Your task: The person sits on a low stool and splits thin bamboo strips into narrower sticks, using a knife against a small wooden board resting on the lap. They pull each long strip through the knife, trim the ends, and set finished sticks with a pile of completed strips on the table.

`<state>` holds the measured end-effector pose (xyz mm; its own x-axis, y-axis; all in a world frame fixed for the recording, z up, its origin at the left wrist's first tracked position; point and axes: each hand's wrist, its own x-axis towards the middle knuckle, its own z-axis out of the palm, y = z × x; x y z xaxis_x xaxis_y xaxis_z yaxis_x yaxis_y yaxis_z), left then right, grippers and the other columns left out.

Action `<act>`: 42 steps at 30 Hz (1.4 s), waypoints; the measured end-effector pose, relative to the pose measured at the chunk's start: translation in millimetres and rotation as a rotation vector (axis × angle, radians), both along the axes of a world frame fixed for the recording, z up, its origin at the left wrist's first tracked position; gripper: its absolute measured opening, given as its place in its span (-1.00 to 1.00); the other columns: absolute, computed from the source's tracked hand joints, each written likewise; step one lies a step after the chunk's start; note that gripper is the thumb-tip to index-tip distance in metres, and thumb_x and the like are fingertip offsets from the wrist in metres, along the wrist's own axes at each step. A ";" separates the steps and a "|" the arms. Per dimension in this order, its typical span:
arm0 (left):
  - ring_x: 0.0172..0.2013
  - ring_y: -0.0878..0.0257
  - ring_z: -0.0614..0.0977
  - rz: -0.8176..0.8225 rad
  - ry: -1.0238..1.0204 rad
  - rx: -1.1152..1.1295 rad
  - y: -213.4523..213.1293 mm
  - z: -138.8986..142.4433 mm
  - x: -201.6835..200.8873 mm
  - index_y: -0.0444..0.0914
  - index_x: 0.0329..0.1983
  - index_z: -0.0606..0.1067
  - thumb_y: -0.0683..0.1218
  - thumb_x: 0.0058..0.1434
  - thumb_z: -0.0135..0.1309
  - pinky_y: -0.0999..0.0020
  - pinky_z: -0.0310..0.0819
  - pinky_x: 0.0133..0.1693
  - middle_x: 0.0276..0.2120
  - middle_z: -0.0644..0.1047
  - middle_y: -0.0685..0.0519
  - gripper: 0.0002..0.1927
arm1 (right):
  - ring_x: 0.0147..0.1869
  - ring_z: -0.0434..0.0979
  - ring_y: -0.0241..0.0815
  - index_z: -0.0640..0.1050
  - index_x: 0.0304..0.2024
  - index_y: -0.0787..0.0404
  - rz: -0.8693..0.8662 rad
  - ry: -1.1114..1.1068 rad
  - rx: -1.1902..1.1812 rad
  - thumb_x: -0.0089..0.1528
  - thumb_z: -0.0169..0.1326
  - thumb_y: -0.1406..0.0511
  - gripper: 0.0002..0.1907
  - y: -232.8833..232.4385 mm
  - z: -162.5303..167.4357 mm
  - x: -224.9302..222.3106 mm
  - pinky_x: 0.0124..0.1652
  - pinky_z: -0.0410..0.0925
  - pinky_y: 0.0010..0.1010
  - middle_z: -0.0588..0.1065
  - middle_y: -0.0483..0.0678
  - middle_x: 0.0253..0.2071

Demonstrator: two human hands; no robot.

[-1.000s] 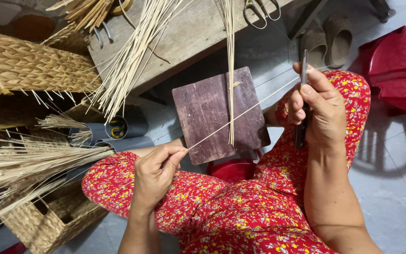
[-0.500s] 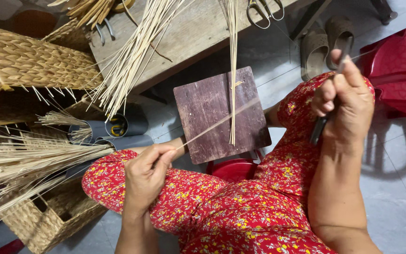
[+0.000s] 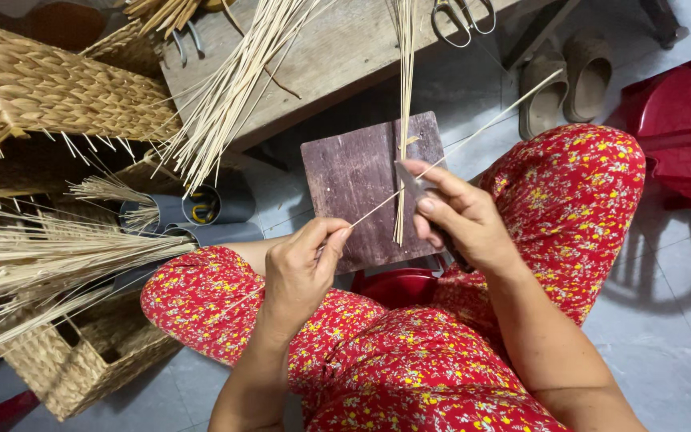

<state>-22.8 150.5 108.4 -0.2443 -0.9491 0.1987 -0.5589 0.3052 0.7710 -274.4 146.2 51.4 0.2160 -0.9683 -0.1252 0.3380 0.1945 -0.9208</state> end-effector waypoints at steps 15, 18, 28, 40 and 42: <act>-0.44 0.24 0.68 0.033 0.078 0.016 -1.8 -7.8 20.2 -0.26 -0.15 0.57 -0.16 0.37 0.13 0.36 0.51 -0.38 -0.36 0.62 -0.03 -0.93 | -0.54 0.22 -0.43 0.33 0.32 0.23 -0.514 -0.198 -0.157 0.54 -0.05 0.34 -0.69 -8.1 8.8 -104.5 -0.52 0.15 -0.62 0.34 -0.17 -0.47; -0.46 0.24 0.67 0.046 0.168 0.132 -0.8 -18.0 2.6 -0.21 -0.09 0.57 -0.09 0.41 0.08 0.36 0.52 -0.39 -0.43 0.60 -0.01 -0.88 | -0.56 0.27 -0.40 0.37 0.37 0.23 -0.400 -0.099 -0.182 0.52 -0.04 0.35 -0.64 -1.5 12.1 -87.1 -0.51 0.21 -0.58 0.37 -0.16 -0.51; -0.28 0.29 0.73 -0.077 0.255 0.099 -15.0 -63.8 -41.0 -0.14 -0.02 0.57 -0.01 0.45 0.06 0.35 0.61 -0.20 -0.30 0.66 0.03 -0.83 | -0.45 0.35 -0.24 0.44 0.15 0.50 -0.076 0.037 -0.047 0.51 0.01 0.45 -0.78 5.9 -7.9 -29.5 -0.36 0.28 -0.48 0.45 0.05 -0.40; 0.32 0.03 0.49 0.983 -0.786 -0.517 -110.7 -131.0 310.9 0.07 0.44 0.30 -0.38 0.17 0.08 0.16 0.42 0.20 0.48 0.20 -0.01 -0.19 | -0.46 0.34 -0.22 0.44 0.16 0.46 -0.205 0.027 0.078 0.53 0.06 0.39 -0.77 -3.3 -17.9 -51.0 -0.39 0.27 -0.45 0.43 0.07 -0.41; 0.19 0.15 0.56 1.166 0.104 -0.140 -87.2 -139.6 332.8 -0.02 0.55 -0.01 -0.38 0.31 -0.15 0.25 0.59 0.04 0.52 -0.03 -0.07 -0.20 | -0.47 0.34 -0.22 0.44 0.16 0.47 -0.205 0.017 0.104 0.54 0.07 0.40 -0.77 -4.5 -20.6 -51.2 -0.39 0.27 -0.45 0.43 0.08 -0.41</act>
<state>310.0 63.3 -31.2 0.7801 -0.5563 0.2863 -0.4922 -0.2633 0.8297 -325.6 141.7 30.8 0.0130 -0.9734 -0.2287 0.3648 0.2176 -0.9053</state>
